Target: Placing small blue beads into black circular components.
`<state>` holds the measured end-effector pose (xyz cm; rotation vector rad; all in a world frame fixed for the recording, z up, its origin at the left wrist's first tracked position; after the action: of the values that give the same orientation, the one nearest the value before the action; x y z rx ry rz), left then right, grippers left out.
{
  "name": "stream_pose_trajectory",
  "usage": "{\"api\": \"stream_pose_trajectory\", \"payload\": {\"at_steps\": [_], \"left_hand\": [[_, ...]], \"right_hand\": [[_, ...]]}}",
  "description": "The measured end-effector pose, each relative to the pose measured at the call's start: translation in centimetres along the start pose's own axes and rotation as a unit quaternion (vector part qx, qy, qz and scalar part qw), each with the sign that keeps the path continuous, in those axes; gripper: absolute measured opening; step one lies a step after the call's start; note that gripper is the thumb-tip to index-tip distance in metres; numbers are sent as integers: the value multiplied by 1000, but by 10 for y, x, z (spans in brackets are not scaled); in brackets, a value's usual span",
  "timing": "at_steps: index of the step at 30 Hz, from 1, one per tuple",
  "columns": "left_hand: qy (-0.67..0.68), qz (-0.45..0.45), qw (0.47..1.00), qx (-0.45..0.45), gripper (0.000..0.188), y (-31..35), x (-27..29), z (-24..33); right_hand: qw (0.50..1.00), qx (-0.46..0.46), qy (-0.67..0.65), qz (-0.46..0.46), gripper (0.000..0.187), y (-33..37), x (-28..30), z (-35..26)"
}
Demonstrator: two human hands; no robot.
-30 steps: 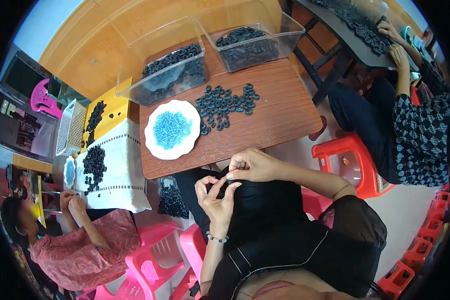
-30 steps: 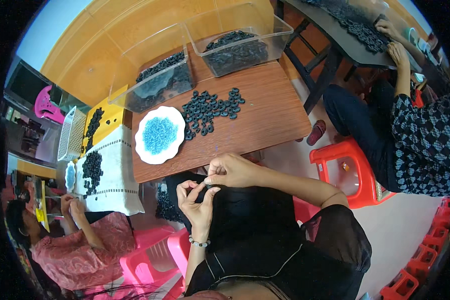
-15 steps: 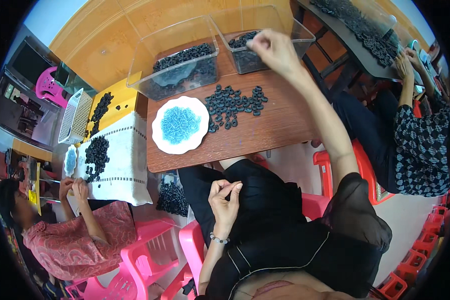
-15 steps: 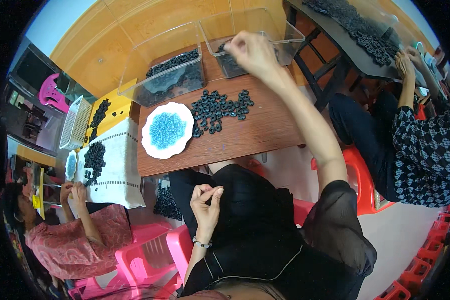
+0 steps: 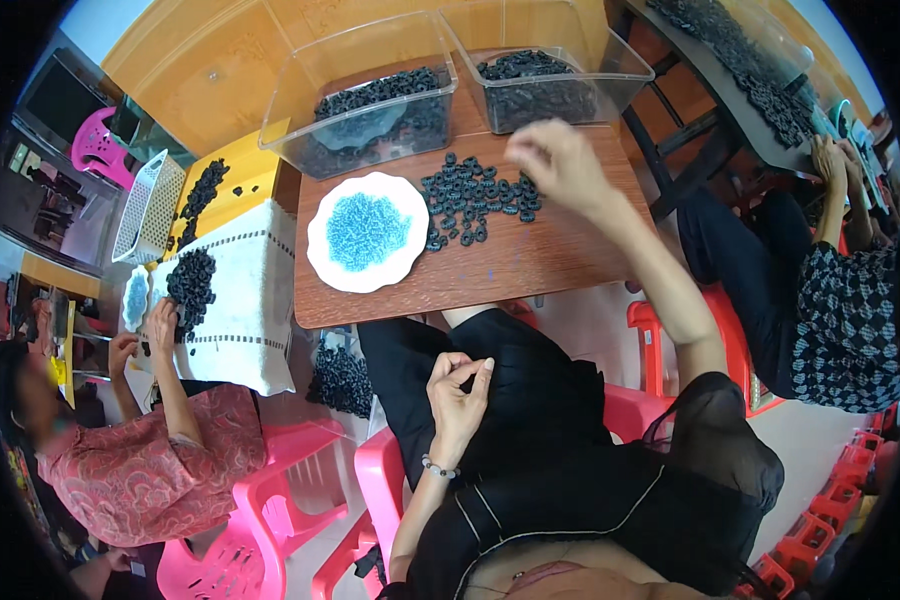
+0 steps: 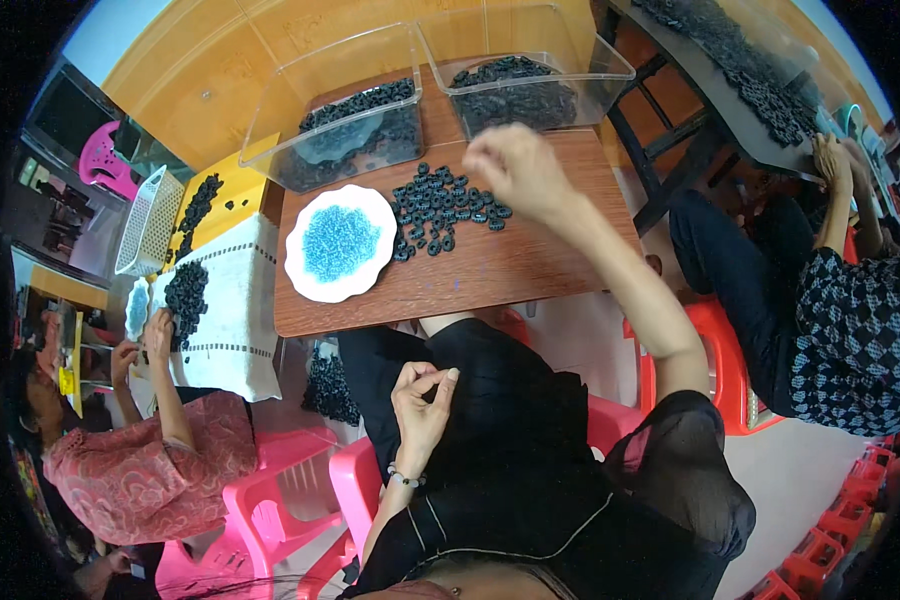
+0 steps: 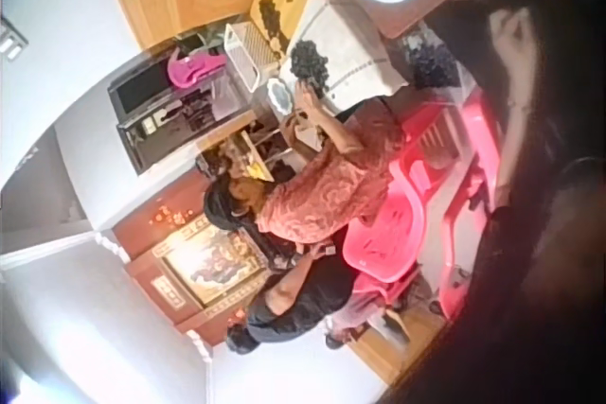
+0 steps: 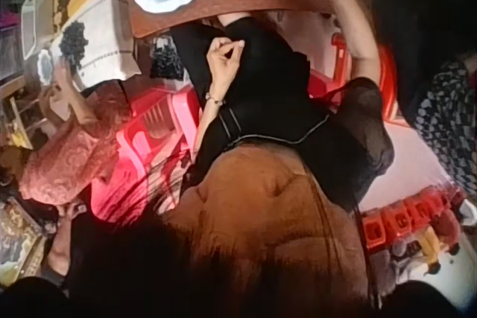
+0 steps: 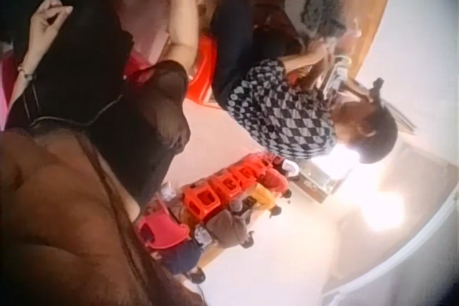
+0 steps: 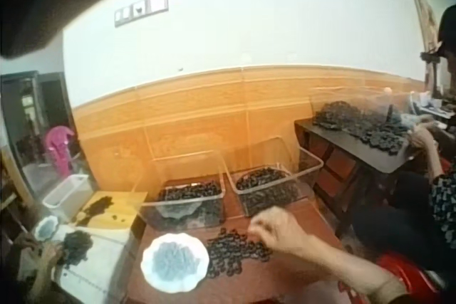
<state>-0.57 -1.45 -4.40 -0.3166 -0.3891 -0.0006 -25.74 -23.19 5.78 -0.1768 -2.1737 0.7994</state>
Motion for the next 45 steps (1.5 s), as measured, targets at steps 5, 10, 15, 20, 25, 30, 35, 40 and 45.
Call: {"api": "stream_pose_trajectory", "payload": {"at_steps": [5,10,15,20,25,30,35,40,45], "left_hand": [[4,-6,1000,-16,12,-2,-5,0],[-6,-6,1000,-4,12,0,-2,-2],[3,1,1000,28,12,5,0,-9],[8,-2,1000,18,12,0,-2,-7],[74,32,995,54,13,-7,-2,-12],[275,20,945,177,34,-24,-1,-9],[438,5,866,239,44,-34,2,1],[452,-22,862,227,39,-30,11,11],[443,43,864,235,34,-23,13,3]], "right_hand": [[990,-5,-39,-132,14,59,-44,-19],[987,-1,-21,-161,18,61,-58,-15],[986,31,-7,-163,21,59,-57,-24],[985,32,1,-169,23,64,-62,-18],[988,23,-9,-155,17,66,-59,-22],[978,97,-116,-140,10,76,-41,-53],[949,192,-189,-162,16,106,-33,-89],[941,208,-204,-173,20,109,-34,-96],[928,157,-248,-228,20,87,-48,-91]]}}
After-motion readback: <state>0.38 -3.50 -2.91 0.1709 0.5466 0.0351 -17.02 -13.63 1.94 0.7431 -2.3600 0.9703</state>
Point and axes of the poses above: each hand's wrist, its own y-axis away from the middle knuckle, its own x-axis out of the back of the hand, z = x × y, the point moved 2 cm from there along -y, towards the middle knuckle, and after that the axes turned 10 degrees about -x, right-handed, at the moved point
